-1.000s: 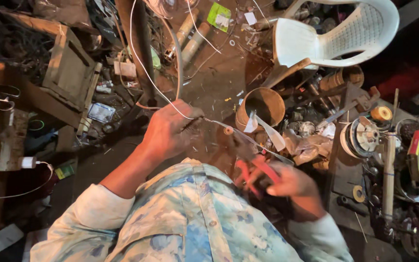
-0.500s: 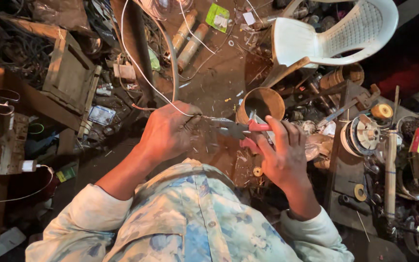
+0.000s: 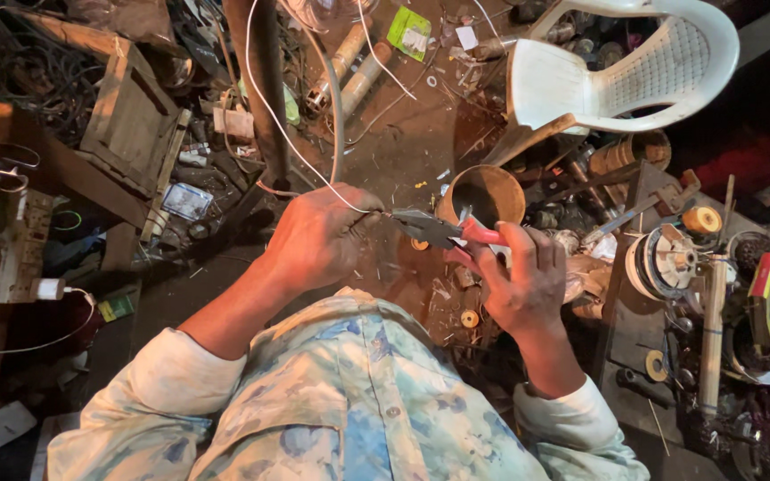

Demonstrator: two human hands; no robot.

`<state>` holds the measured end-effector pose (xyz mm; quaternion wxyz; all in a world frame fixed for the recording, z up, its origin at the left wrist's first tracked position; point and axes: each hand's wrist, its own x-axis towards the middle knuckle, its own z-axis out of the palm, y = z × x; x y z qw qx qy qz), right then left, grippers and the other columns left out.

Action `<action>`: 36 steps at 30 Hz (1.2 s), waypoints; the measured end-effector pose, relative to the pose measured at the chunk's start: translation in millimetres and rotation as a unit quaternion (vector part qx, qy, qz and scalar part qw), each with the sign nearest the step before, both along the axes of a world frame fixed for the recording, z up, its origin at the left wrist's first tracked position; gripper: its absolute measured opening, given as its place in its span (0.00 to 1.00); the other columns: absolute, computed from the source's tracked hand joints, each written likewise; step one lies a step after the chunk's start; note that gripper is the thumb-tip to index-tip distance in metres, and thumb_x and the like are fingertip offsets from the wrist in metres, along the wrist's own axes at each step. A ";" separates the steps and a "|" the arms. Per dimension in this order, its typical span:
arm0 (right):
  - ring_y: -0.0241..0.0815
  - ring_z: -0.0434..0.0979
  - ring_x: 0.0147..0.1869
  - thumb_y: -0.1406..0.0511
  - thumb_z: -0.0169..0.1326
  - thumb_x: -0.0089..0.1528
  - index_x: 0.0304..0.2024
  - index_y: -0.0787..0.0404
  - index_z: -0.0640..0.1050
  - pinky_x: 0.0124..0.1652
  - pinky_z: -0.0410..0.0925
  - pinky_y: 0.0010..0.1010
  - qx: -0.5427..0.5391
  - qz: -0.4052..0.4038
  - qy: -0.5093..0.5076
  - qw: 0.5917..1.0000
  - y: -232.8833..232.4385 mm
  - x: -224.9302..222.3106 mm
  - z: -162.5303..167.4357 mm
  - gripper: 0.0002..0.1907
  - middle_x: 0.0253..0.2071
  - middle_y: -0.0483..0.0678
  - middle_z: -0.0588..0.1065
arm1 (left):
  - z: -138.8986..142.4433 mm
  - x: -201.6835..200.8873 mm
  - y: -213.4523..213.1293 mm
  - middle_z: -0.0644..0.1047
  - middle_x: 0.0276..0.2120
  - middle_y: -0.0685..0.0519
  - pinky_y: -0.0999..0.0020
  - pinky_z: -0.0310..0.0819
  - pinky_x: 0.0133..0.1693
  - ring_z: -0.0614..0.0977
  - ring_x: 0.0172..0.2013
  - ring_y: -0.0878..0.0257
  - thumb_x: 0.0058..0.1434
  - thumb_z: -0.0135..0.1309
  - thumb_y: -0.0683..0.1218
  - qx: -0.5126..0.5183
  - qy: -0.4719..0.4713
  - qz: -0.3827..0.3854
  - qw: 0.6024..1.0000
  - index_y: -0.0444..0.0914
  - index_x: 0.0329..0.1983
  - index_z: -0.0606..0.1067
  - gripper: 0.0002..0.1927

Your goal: The person strips insulation from a white wire using pliers, twists the exposed strands, and then wraps the joint with yellow and blue electrical tape. The work is performed in a cluttered workshop with tools and materials visible around the workspace.

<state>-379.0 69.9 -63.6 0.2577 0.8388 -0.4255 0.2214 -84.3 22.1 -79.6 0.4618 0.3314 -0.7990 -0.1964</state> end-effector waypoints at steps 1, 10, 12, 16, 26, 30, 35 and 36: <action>0.53 0.73 0.53 0.62 0.64 0.61 0.44 0.54 0.81 0.49 0.66 0.44 0.001 0.005 -0.014 1.000 1.2 2.3 1.8 0.09 0.53 0.50 0.71 | 0.3 1.7 -0.4 0.80 0.38 0.46 0.56 0.77 0.43 0.82 0.41 0.46 0.49 0.58 0.37 -0.009 0.002 -0.003 1.000 0.36 0.43 0.78 0.16; 0.48 0.77 0.40 0.71 0.64 0.42 0.53 0.64 0.71 0.33 0.72 0.34 0.589 0.131 -0.270 0.750 -9.8 -5.8 -11.5 0.35 0.43 0.54 0.75 | -0.7 2.5 -9.4 0.74 0.31 0.48 0.56 0.72 0.39 0.77 0.38 0.48 0.44 0.63 0.42 -0.027 -0.047 -0.050 0.997 0.37 0.45 0.77 0.22; 0.49 0.75 0.36 0.70 0.70 0.34 0.55 0.65 0.71 0.30 0.71 0.36 0.704 0.126 -0.259 0.649 -14.7 -11.2 -24.7 0.45 0.38 0.54 0.75 | -0.9 0.0 -8.6 0.75 0.32 0.49 0.56 0.73 0.40 0.77 0.38 0.49 0.45 0.63 0.43 -0.025 -0.039 -0.036 0.998 0.37 0.46 0.76 0.22; 0.47 0.75 0.53 0.67 0.66 0.46 0.60 0.64 0.61 0.45 0.70 0.37 0.459 0.181 -0.255 0.832 -9.4 -26.3 -30.4 0.43 0.51 0.51 0.74 | -2.0 2.3 -7.4 0.75 0.33 0.49 0.56 0.73 0.40 0.78 0.38 0.49 0.50 0.63 0.41 -0.033 -0.044 -0.030 0.998 0.38 0.46 0.77 0.19; 0.51 0.78 0.50 0.69 0.60 0.57 0.58 0.69 0.69 0.50 0.70 0.39 0.759 0.151 -0.495 0.395 8.8 -46.9 -68.2 0.28 0.46 0.55 0.76 | -6.5 -11.7 -13.1 0.77 0.35 0.48 0.55 0.74 0.41 0.79 0.40 0.47 0.48 0.63 0.40 -0.036 -0.037 -0.013 0.999 0.37 0.45 0.76 0.19; 0.43 0.71 0.64 0.70 0.59 0.60 0.62 0.70 0.72 0.62 0.63 0.36 0.679 0.257 -0.358 0.587 2.0 -75.7 -89.7 0.27 0.59 0.55 0.74 | -3.0 -19.3 -11.9 0.78 0.37 0.44 0.55 0.75 0.41 0.80 0.40 0.43 0.47 0.61 0.39 0.010 -0.011 0.011 1.000 0.36 0.44 0.76 0.19; 0.39 0.72 0.59 0.69 0.58 0.58 0.65 0.65 0.70 0.58 0.65 0.32 0.641 0.106 -0.325 0.687 24.8 -84.6 -81.7 0.31 0.57 0.50 0.74 | -1.2 -29.0 -7.2 0.79 0.37 0.43 0.54 0.75 0.41 0.81 0.40 0.43 0.64 0.58 0.41 0.042 0.024 0.063 0.997 0.36 0.44 0.75 0.07; 0.39 0.71 0.62 0.70 0.57 0.58 0.65 0.66 0.70 0.61 0.63 0.32 0.618 0.117 -0.351 0.693 32.9 -75.0 -82.1 0.31 0.60 0.49 0.74 | -0.9 -29.9 -5.5 0.79 0.37 0.43 0.54 0.75 0.40 0.81 0.40 0.43 0.65 0.57 0.41 0.053 0.035 0.065 0.996 0.36 0.44 0.75 0.06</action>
